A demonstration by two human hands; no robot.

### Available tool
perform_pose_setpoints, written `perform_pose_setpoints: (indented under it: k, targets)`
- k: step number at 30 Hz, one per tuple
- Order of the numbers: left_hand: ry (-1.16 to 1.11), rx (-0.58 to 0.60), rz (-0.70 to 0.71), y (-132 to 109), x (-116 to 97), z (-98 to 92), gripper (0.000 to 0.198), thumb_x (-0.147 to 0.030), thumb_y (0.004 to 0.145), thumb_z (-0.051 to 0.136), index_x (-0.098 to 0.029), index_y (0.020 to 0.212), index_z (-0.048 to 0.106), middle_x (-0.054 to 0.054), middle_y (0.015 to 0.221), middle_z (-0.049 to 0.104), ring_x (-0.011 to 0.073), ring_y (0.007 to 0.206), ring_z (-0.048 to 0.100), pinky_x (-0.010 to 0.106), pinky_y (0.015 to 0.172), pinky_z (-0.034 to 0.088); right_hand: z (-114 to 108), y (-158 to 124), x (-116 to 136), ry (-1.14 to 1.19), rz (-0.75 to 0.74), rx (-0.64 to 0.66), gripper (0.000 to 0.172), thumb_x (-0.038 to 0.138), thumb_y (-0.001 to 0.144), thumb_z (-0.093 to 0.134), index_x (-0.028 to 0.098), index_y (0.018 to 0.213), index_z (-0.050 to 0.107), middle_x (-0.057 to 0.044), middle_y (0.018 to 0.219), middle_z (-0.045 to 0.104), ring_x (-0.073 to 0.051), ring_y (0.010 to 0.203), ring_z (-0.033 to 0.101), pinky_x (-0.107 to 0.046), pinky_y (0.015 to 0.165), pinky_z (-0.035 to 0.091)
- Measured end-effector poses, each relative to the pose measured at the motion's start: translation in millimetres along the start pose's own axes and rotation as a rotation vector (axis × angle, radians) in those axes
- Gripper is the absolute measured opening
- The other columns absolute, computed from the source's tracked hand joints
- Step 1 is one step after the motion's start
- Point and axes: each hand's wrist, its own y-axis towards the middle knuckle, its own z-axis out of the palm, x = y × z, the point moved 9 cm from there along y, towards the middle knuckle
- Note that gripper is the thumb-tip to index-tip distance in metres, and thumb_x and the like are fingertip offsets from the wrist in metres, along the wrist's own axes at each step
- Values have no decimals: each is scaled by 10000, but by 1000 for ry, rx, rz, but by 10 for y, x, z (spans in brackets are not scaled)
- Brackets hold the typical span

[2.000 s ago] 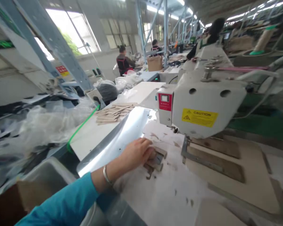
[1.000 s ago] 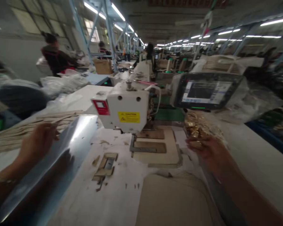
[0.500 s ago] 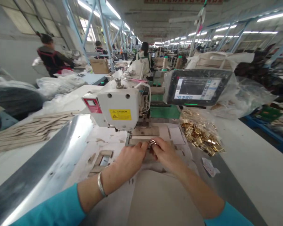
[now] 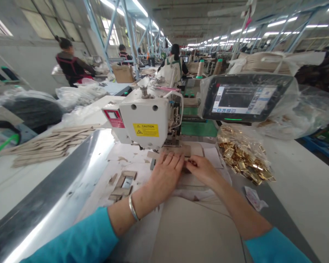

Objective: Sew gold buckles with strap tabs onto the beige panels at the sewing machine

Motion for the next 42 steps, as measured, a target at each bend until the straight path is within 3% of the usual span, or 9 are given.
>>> perform_pose_setpoints:
  k: [4, 7, 14, 23, 32, 39, 42]
  targets:
    - [-113, 110, -69, -114, 112, 360, 635, -486, 956, 445, -98, 1452, 364, 141, 1484, 443, 300, 1373, 390, 492, 1148, 290, -57, 194, -211, 44, 96, 103, 337, 499, 758, 575, 185, 660, 646, 10, 549, 539, -140, 549, 475, -242, 492, 319]
    - [-147, 116, -72, -121, 172, 461, 685, -557, 958, 393, -101, 1467, 345, 118, 1535, 375, 290, 1425, 313, 494, 1167, 264, -101, 264, -332, 5, 176, 104, 360, 526, 710, 626, 179, 614, 633, 10, 527, 520, -134, 531, 452, -243, 480, 301]
    - [-200, 115, -22, -33, 209, 431, 693, -567, 969, 346, -93, 1475, 334, 118, 1536, 373, 258, 1432, 308, 461, 1183, 238, -77, 310, -569, -6, 298, 109, 376, 550, 698, 628, 179, 642, 647, 5, 520, 527, -140, 514, 463, -249, 470, 301]
    - [-248, 149, -29, -8, 252, 498, 691, -551, 968, 370, -72, 1466, 350, 112, 1539, 364, 249, 1440, 295, 439, 1193, 231, -72, 400, -550, -132, 238, 89, 319, 469, 767, 564, 181, 658, 642, -5, 555, 536, -138, 534, 467, -240, 480, 293]
    - [-233, 121, -122, -48, 279, 521, 651, -513, 961, 418, -101, 1463, 374, 101, 1544, 356, 266, 1438, 299, 466, 1185, 257, -13, 406, -481, -131, 152, 85, 252, 366, 808, 550, 175, 658, 616, 34, 507, 442, -113, 495, 398, -232, 475, 260]
    - [-249, 159, -102, -41, 292, 537, 623, -497, 960, 432, -130, 1461, 385, 83, 1545, 354, 290, 1436, 301, 514, 1179, 254, -5, 387, -628, 20, 321, 82, 159, 299, 804, 660, 174, 790, 563, 39, 514, 559, -98, 466, 466, -201, 460, 297]
    - [-262, 174, -106, -31, 297, 541, 612, -483, 960, 440, -129, 1457, 392, 83, 1541, 359, 292, 1437, 298, 520, 1179, 251, -7, 349, -626, 7, 453, 180, 176, 288, 822, 666, 172, 765, 547, 21, 505, 596, -81, 401, 425, -201, 418, 264]
